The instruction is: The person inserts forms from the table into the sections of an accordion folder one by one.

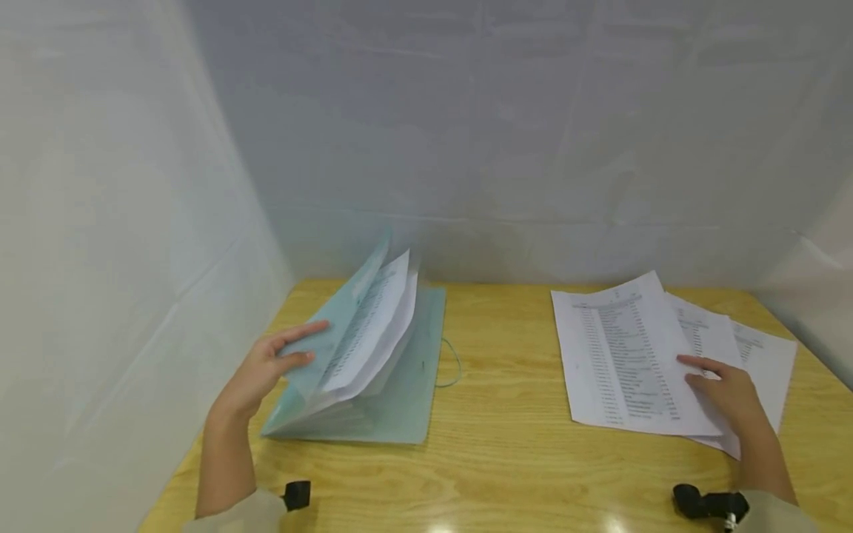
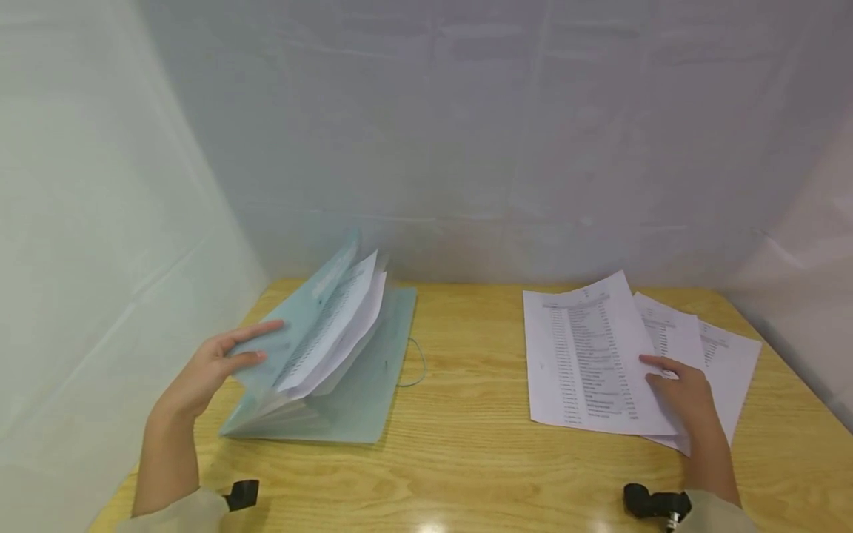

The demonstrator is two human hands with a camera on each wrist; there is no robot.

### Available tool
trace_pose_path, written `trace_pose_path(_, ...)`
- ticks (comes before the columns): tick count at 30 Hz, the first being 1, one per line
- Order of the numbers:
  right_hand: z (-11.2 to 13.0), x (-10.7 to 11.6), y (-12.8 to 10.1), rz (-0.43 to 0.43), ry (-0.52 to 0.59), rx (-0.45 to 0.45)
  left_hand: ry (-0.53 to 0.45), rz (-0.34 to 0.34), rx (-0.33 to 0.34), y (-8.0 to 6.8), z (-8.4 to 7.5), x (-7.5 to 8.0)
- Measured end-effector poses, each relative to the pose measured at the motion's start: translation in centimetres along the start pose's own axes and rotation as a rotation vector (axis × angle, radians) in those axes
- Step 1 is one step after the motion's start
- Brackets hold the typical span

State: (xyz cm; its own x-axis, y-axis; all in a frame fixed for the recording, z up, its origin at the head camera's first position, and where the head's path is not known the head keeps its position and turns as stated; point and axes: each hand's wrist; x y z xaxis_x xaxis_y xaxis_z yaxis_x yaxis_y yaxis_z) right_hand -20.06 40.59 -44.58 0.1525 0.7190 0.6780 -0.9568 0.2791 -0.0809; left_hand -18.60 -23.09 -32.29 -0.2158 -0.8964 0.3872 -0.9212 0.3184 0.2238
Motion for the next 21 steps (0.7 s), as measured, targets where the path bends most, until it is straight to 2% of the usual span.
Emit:
trace_pose_path(9, 1.3, 0.8, -0.2, 0.061, 0.187, -0.086, -0.004, 0.003, -0.010, 0.1, 0.1, -0.1)
trace_pose_path(15, 2.4, 0.6, -0.2, 0.063, 0.188, -0.053, 0.001, 0.004, -0.003, 0.1, 0.2, -0.1)
trace_pose_path(21, 4.2, 0.4, -0.8, 0.095, 0.283, -0.040, 0.007, 0.000, 0.004, 0.1, 0.3, 0.0)
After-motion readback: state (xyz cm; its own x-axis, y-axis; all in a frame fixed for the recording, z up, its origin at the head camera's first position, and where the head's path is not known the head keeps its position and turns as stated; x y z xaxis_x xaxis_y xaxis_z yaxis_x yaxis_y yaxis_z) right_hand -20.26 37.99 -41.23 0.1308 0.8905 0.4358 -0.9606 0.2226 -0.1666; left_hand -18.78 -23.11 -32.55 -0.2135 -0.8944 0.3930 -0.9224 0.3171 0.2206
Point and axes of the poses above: each hand's wrist, its own y-axis towards the middle knuckle, its own x-axis out of the back of the hand, z = x × y, and after that the axes turned 3 degrees about -x, right-handed
